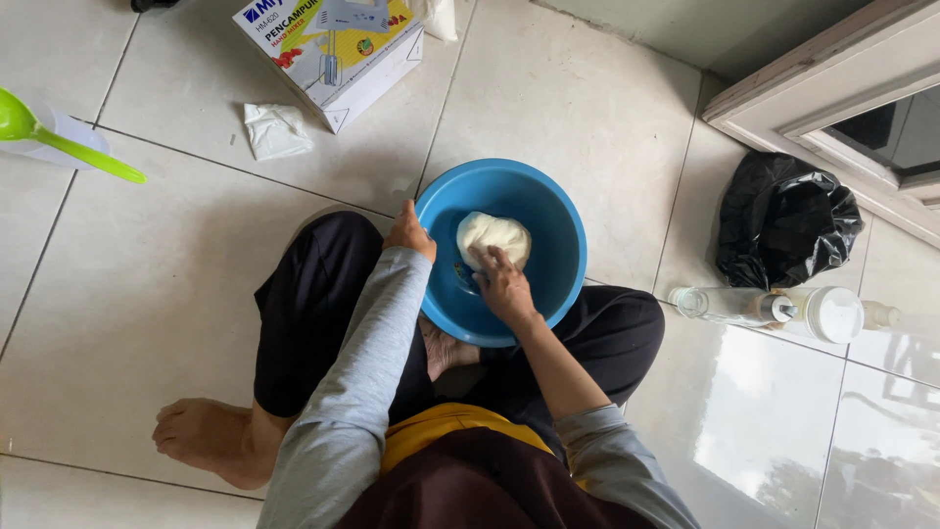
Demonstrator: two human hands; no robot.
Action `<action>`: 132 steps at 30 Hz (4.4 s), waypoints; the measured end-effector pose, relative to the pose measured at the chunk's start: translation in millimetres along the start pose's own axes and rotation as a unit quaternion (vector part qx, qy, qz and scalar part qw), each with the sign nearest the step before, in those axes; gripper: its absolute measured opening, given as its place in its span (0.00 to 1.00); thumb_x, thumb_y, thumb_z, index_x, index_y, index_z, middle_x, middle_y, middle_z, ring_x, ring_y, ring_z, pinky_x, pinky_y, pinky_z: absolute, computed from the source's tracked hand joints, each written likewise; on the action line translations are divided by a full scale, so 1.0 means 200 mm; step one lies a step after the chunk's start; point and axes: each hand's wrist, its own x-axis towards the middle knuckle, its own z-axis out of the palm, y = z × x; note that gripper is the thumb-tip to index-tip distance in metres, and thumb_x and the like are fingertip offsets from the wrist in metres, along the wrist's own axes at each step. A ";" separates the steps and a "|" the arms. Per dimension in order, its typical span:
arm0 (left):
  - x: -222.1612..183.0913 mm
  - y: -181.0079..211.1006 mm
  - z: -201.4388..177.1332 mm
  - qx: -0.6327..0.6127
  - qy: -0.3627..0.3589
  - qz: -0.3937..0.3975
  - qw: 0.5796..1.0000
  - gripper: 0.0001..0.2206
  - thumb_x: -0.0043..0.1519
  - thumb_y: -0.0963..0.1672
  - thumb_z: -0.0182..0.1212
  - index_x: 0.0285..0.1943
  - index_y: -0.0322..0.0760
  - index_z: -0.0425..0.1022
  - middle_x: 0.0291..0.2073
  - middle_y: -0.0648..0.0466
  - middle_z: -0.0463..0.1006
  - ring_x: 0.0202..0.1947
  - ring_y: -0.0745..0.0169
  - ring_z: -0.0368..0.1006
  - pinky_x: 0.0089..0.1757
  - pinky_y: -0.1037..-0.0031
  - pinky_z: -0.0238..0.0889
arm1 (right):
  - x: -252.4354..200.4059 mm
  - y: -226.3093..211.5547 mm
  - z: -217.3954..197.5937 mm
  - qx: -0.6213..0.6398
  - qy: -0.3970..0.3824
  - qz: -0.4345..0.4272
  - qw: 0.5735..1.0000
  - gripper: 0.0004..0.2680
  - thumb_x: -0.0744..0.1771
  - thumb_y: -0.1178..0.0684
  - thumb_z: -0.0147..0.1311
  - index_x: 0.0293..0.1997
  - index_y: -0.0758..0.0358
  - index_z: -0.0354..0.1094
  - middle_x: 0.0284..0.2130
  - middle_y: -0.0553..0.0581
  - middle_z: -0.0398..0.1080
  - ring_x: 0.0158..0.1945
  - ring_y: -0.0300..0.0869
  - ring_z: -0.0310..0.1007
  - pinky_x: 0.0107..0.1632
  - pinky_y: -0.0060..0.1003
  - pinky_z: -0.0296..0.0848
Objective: Kneading a ball of dough in a blue plastic bowl while sitting on the floor.
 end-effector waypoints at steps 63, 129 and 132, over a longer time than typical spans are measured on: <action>0.19 0.21 -0.11 0.012 0.009 -0.130 0.991 0.26 0.68 0.50 0.57 0.76 0.45 0.62 0.64 0.47 0.74 0.65 0.47 0.70 0.59 0.51 0.67 | 0.49 0.34 0.07 0.361 -0.122 0.272 0.884 0.28 0.61 0.20 0.61 0.57 0.47 0.73 0.52 0.67 0.73 0.58 0.59 0.73 0.58 0.51 0.72; 0.28 -0.22 -0.33 -0.091 -0.005 -0.027 0.996 0.27 0.66 0.42 0.59 0.76 0.40 0.60 0.58 0.37 0.78 0.57 0.40 0.76 0.53 0.49 0.73 | 0.06 -0.46 0.08 -0.108 -0.026 -0.256 0.960 0.16 0.66 0.33 0.54 0.56 0.40 0.71 0.55 0.55 0.64 0.66 0.54 0.62 0.66 0.54 0.57; 0.28 -0.21 -0.33 -0.084 -0.025 -0.018 0.996 0.29 0.67 0.39 0.54 0.80 0.40 0.54 0.60 0.35 0.76 0.60 0.39 0.74 0.57 0.48 0.71 | -0.02 -0.32 -0.05 -0.108 -0.003 -0.255 0.961 0.08 0.66 0.36 0.54 0.45 0.32 0.77 0.51 0.44 0.69 0.58 0.47 0.71 0.56 0.49 0.72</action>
